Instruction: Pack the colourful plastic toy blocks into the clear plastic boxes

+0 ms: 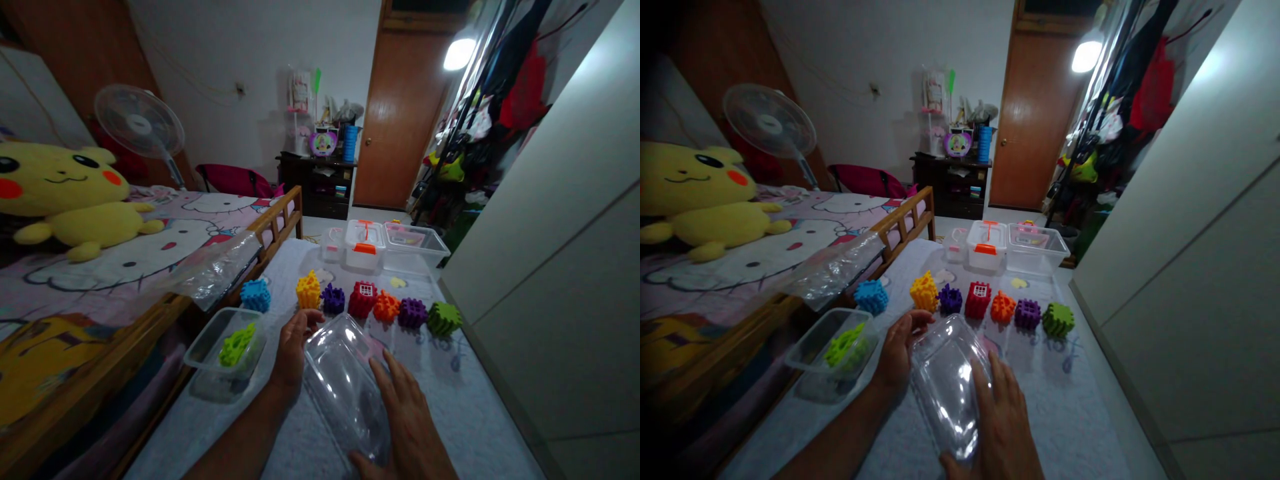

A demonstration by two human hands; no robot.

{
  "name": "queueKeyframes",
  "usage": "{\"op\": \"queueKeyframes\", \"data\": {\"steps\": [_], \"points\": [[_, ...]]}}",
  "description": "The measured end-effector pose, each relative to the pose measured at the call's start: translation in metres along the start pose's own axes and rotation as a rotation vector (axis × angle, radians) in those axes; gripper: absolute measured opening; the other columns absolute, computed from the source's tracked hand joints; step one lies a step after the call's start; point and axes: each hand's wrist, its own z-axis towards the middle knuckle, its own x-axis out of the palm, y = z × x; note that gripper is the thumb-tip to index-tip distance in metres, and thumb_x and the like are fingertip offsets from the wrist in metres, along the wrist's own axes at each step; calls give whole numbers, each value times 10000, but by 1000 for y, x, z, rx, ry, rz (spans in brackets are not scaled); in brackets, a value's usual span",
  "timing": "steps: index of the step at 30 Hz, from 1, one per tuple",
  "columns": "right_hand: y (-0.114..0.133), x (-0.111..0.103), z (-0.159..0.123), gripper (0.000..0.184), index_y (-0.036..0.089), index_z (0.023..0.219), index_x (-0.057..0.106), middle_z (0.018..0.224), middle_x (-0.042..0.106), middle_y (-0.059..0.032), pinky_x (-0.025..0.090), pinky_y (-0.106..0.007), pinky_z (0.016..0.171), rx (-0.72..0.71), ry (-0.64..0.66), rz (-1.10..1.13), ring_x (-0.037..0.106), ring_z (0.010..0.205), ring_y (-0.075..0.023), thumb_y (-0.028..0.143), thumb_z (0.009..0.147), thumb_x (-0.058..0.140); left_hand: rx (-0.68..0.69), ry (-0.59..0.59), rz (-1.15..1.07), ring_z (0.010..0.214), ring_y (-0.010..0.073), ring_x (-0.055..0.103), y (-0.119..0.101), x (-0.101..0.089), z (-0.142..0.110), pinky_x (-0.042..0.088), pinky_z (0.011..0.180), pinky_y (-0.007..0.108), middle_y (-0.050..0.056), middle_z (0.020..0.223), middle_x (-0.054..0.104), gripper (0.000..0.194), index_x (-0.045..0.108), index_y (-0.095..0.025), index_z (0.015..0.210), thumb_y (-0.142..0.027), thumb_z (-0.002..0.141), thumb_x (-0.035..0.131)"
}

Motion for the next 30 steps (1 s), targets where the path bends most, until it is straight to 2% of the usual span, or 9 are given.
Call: {"op": "queueKeyframes", "data": {"steps": [3, 6, 10, 14, 21, 26, 30], "points": [[-1, -5, 0, 1175, 236, 1557, 198, 1592, 277, -210, 425, -651, 1035, -24, 55, 79, 342, 1406, -477, 422, 591, 840, -109, 10, -128, 786, 191, 584, 3, 1, 3, 483, 715, 308, 78, 924, 697, 488, 708, -166, 888, -621, 846, 538], [-1, -13, 0, 1119, 254, 1556, 206, 1616, 231, -193, 413, -624, 1050, 1, 86, 148, 317, 1429, -451, 424, 635, 818, -219, 130, -258, 899, 233, 631, 1, 5, 3, 503, 817, 363, 106, 1011, 708, 530, 720, -154, 961, -641, 816, 570], [-2, -19, 0, 1041, 260, 1553, 201, 1606, 260, -189, 419, -597, 1050, 19, 66, 221, 328, 1435, -418, 394, 697, 779, -320, 252, -402, 1067, 308, 650, -3, 6, 4, 472, 963, 451, 142, 1100, 718, 589, 714, -156, 1048, -674, 802, 581], [-4, -21, -1, 958, 261, 1544, 219, 1592, 303, -169, 416, -575, 1066, 19, 26, 289, 342, 1436, -390, 374, 741, 728, -375, 309, -394, 1138, 333, 634, -3, 1, 6, 456, 998, 475, 177, 1139, 714, 625, 710, -140, 1090, -682, 824, 550], [4, -16, -1, 865, 280, 1493, 304, 1566, 325, -163, 406, -615, 1044, 27, -29, 248, 371, 1402, -417, 356, 735, 715, -338, 333, -328, 1222, 331, 586, 2, 0, 1, 434, 1042, 453, 176, 1299, 648, 615, 698, -152, 1149, -653, 798, 632], [9, -19, 4, 794, 246, 1467, 335, 1508, 376, -159, 420, -550, 1042, 15, -110, 269, 410, 1366, -388, 329, 750, 666, -334, 383, -362, 1185, 324, 614, 6, 0, 1, 452, 1014, 470, 155, 1281, 662, 636, 669, -196, 1203, -700, 840, 532], [13, -21, 7, 756, 242, 1406, 403, 1487, 348, -152, 404, -556, 1032, -6, -197, 196, 399, 1342, -401, 315, 711, 690, -236, 378, -255, 1218, 323, 585, 3, 0, 0, 425, 1038, 461, 155, 1239, 686, 670, 689, -178, 1181, -723, 827, 530]]}}
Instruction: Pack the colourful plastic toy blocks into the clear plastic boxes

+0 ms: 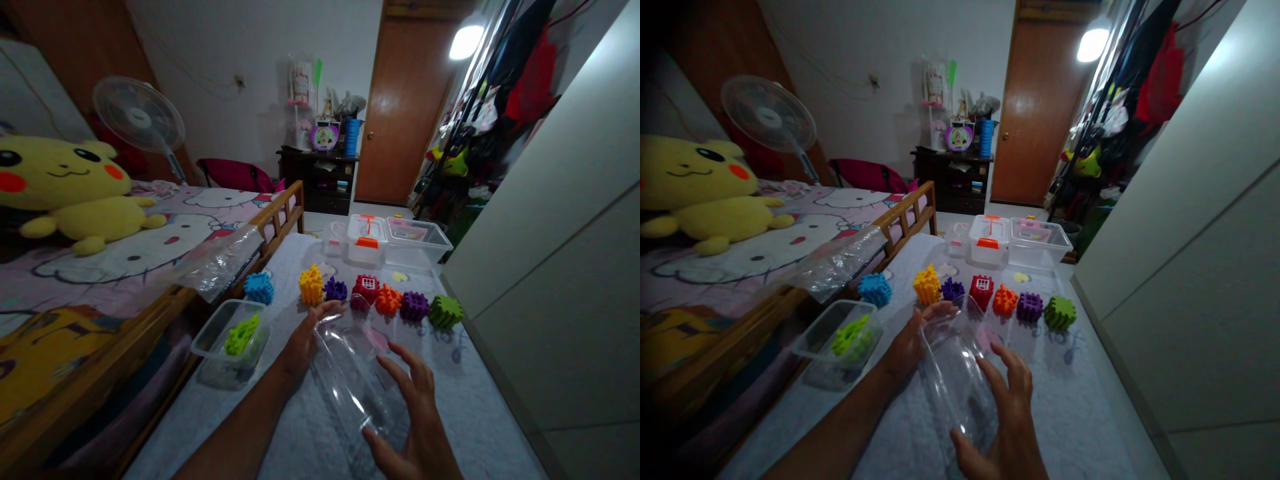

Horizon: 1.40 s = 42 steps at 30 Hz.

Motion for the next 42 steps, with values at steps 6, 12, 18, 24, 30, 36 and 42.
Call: {"op": "queueKeyframes", "data": {"steps": [6, 12, 18, 24, 30, 36, 42], "points": [[2, 6, -1, 733, 259, 1337, 464, 1517, 276, -139, 342, -618, 1032, -81, 7, -130, 277, 1375, -445, 291, 658, 739, 83, -13, 240, 1150, 309, 603, -5, -1, -1, 391, 1058, 462, 121, 1119, 727, 478, 728, -212, 1115, -582, 835, 610], [-2, -11, 3, 670, 252, 1315, 482, 1507, 305, -148, 372, -623, 1014, -93, -20, -173, 308, 1369, -440, 350, 703, 736, 117, -19, 230, 1072, 302, 629, -2, -3, -1, 416, 1014, 448, 125, 1040, 732, 546, 731, -195, 1078, -643, 863, 504], [-32, -49, -20, 556, 238, 1310, 506, 1428, 445, -145, 490, -548, 912, -31, -25, -285, 493, 1257, -396, 443, 813, 647, 117, -48, 327, 1033, 267, 609, -6, -3, 0, 448, 932, 374, 93, 1087, 701, 374, 740, -208, 1063, -457, 796, 659], [-70, -70, -58, 484, 252, 1269, 543, 1351, 538, -118, 538, -456, 806, 22, -31, -410, 592, 1132, -342, 493, 853, 597, 118, -116, 411, 823, 209, 596, -11, 1, -1, 454, 777, 318, 48, 881, 666, 315, 733, -201, 998, -407, 763, 691], [-96, -57, -81, 497, 275, 1237, 584, 1304, 582, -101, 537, -472, 832, 55, -35, -456, 610, 1104, -337, 516, 808, 652, 128, -92, 471, 645, 154, 491, -9, 0, 2, 386, 644, 274, -11, 678, 543, 205, 741, -194, 878, -311, 715, 697], [-118, -35, -100, 605, 303, 1229, 659, 1319, 626, -147, 543, -581, 821, 61, 149, -526, 613, 1137, -431, 565, 688, 723, 58, -115, 526, 553, 116, 396, -16, -2, 2, 317, 571, 250, -40, 588, 493, 215, 739, -160, 829, -247, 666, 629], [-112, -57, -72, 505, 307, 1223, 685, 1334, 642, -132, 516, -624, 921, 143, 318, -440, 589, 1214, -415, 533, 773, 658, -69, -2, 528, 519, 92, 363, -21, -14, 7, 270, 533, 238, -69, 550, 427, 287, 723, -129, 903, -281, 664, 670]]}}
